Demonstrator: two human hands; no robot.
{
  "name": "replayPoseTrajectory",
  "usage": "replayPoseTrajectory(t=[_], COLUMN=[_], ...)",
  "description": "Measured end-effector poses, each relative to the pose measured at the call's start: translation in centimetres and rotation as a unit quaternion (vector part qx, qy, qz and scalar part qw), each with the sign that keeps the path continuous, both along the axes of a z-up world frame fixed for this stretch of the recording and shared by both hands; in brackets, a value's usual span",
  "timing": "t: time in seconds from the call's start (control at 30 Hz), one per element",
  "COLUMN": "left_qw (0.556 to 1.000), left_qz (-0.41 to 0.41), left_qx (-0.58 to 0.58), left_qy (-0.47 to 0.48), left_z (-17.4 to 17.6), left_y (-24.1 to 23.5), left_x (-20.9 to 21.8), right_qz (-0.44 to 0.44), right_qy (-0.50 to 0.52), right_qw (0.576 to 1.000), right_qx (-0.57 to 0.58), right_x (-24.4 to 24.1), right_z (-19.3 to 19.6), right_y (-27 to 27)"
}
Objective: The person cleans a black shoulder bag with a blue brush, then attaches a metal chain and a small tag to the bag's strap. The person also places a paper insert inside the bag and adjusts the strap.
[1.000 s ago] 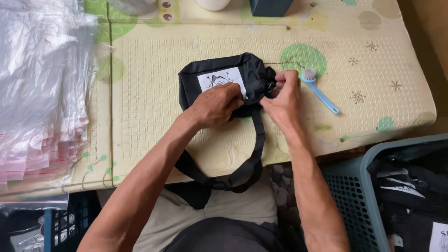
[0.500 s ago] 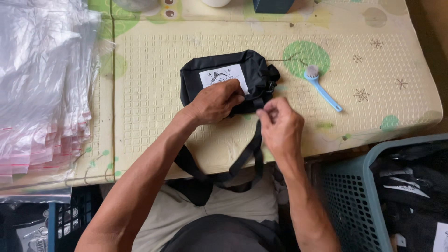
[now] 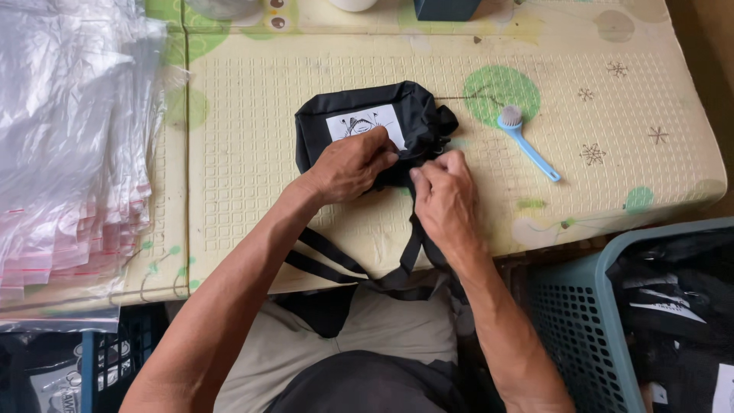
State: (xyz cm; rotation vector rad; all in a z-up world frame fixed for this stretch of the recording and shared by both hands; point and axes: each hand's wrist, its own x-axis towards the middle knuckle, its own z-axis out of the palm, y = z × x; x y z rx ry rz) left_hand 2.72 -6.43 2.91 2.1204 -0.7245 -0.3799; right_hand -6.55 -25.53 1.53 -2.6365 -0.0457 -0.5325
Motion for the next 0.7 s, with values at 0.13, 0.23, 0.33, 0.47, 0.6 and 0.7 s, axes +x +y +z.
replayPoseTrajectory(t=[0.13, 0.23, 0.33, 0.47, 0.6, 0.7], left_qw=[1.0, 1.0, 0.999, 0.997, 0.997, 0.997], left_qz=[-0.001, -0.004, -0.011, -0.019, -0.025, -0.018], left_qx=[-0.011, -0.015, -0.021, -0.031, -0.033, -0.034], left_qy=[0.017, 0.021, 0.039, 0.065, 0.07, 0.064], left_z=[0.4, 0.5, 0.7, 0.2, 0.4, -0.1], left_y=[0.1, 0.2, 0.4, 0.6, 0.5, 0.5], left_x=[0.0, -0.1, 0.3, 0.5, 0.5, 0.6], right_qz=[0.001, -0.007, -0.012, -0.033, -0.044, -0.055], right_qy=[0.073, 0.106, 0.001, -0.084, -0.101, -0.07], right_qw=[0.997, 0.994, 0.997, 0.989, 0.992, 0.994], right_qx=[-0.003, 0.004, 0.08, 0.119, 0.067, 0.061], right_x=[-1.2, -1.4, -0.2, 2.5, 4.7, 5.0], right_z=[0.5, 0.9, 0.4, -0.2, 0.2, -0.4], right_y=[0.1, 0.6, 0.9, -0.3, -0.4, -0.6])
